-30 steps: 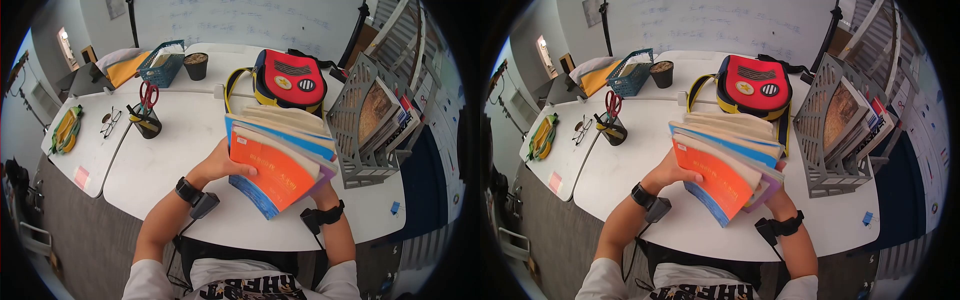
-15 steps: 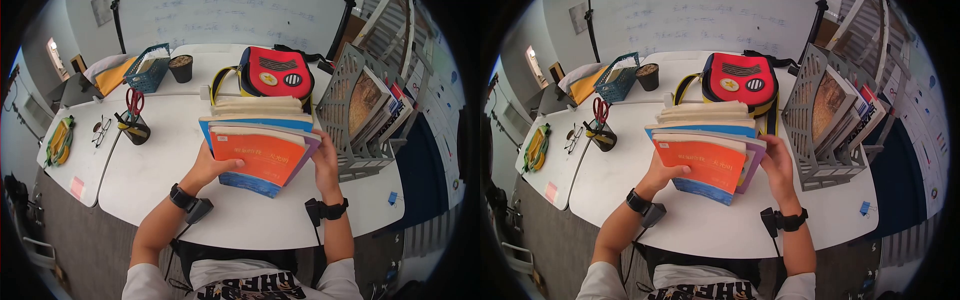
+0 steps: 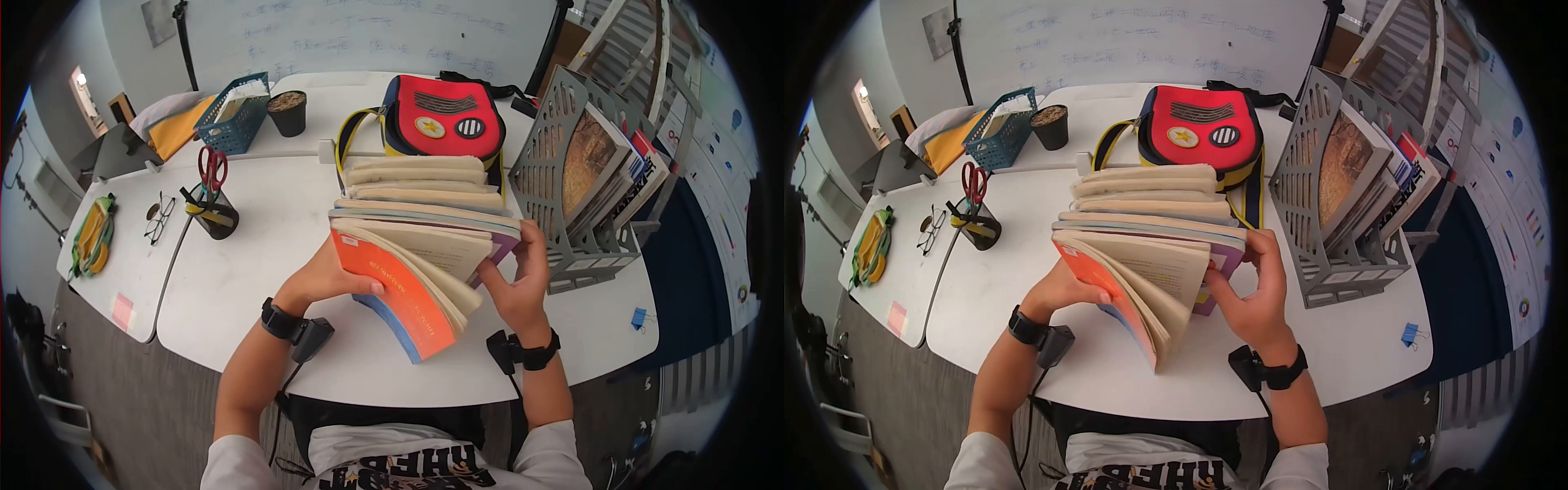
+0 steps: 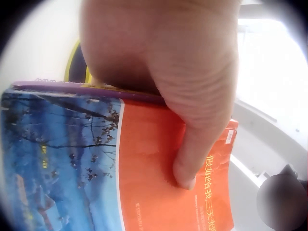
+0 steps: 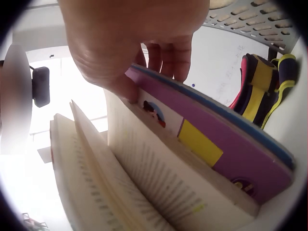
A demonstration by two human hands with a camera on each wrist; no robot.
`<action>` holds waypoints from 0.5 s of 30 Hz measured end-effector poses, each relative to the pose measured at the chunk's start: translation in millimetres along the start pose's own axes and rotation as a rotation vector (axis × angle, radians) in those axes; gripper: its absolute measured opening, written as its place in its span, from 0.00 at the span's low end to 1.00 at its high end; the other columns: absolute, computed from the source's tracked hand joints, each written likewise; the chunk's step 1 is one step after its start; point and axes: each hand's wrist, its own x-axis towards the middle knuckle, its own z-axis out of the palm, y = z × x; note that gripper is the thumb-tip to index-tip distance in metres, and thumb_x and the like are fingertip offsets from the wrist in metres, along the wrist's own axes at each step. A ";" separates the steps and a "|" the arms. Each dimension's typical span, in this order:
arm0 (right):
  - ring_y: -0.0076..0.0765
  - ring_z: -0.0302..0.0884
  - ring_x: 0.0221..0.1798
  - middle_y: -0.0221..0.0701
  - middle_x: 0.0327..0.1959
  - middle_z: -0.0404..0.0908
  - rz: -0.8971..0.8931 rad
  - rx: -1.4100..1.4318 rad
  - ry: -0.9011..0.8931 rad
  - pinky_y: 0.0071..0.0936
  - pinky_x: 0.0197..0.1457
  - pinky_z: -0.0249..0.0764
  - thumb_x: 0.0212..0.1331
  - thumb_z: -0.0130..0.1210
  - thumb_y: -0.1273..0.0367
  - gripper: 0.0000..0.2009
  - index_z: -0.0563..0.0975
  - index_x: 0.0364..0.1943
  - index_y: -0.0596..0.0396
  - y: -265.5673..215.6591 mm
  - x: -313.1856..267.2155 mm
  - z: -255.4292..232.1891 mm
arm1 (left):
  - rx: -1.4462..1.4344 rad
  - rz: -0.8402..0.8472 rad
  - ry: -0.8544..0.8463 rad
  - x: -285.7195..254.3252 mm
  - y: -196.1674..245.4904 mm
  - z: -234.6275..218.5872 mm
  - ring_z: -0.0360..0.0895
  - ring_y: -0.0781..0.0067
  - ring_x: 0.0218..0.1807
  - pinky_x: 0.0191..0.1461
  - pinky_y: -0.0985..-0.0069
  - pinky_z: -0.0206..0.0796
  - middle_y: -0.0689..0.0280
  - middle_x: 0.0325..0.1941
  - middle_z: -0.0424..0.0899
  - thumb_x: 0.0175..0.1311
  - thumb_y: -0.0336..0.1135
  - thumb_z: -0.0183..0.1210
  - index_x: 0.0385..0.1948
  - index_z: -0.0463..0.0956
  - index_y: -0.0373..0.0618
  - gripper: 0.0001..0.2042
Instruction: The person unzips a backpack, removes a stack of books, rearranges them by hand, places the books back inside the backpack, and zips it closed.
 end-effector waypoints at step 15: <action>0.31 0.74 0.55 0.33 0.50 0.78 0.486 0.669 0.050 0.29 0.60 0.67 0.53 0.63 0.71 0.24 0.70 0.55 0.61 30.9 10.2 -71.6 | 0.027 0.039 0.025 5.3 -13.7 -8.7 0.59 0.67 0.69 0.71 0.68 0.53 0.60 0.67 0.62 0.36 0.38 0.78 0.67 0.49 0.42 0.54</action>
